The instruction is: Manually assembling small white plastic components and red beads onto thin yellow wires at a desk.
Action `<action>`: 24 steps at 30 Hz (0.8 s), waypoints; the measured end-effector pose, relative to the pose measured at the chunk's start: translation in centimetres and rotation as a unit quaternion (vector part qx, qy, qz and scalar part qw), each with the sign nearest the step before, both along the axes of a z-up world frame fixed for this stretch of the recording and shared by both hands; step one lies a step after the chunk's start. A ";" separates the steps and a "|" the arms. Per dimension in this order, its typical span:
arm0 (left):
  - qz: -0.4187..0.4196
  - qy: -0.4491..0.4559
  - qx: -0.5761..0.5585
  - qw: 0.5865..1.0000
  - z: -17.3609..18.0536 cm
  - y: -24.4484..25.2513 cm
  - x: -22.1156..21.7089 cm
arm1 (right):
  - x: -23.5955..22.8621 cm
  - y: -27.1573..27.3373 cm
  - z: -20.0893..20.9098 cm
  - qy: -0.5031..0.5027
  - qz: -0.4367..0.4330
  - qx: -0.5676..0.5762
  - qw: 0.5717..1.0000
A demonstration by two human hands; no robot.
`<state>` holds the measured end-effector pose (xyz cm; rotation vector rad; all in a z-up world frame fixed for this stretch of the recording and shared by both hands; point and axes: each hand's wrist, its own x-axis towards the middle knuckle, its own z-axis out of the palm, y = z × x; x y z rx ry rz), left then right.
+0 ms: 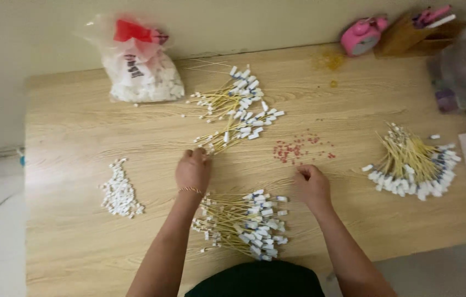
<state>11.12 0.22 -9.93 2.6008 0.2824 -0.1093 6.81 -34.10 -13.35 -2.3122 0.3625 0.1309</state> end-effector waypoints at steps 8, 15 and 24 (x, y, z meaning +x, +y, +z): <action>0.034 -0.004 0.018 0.999 -2.8 1.4 0.4 | 1.9 1.9 0.8 -0.005 0.003 -0.060 0.998; 0.039 -0.126 -0.121 0.984 2.7 0.4 -1.6 | 1.2 2.5 1.1 -0.024 0.065 -0.097 0.993; 0.064 -0.180 -0.260 0.946 9.2 -1.0 -3.8 | -0.1 2.2 1.5 -0.032 0.050 -0.043 0.997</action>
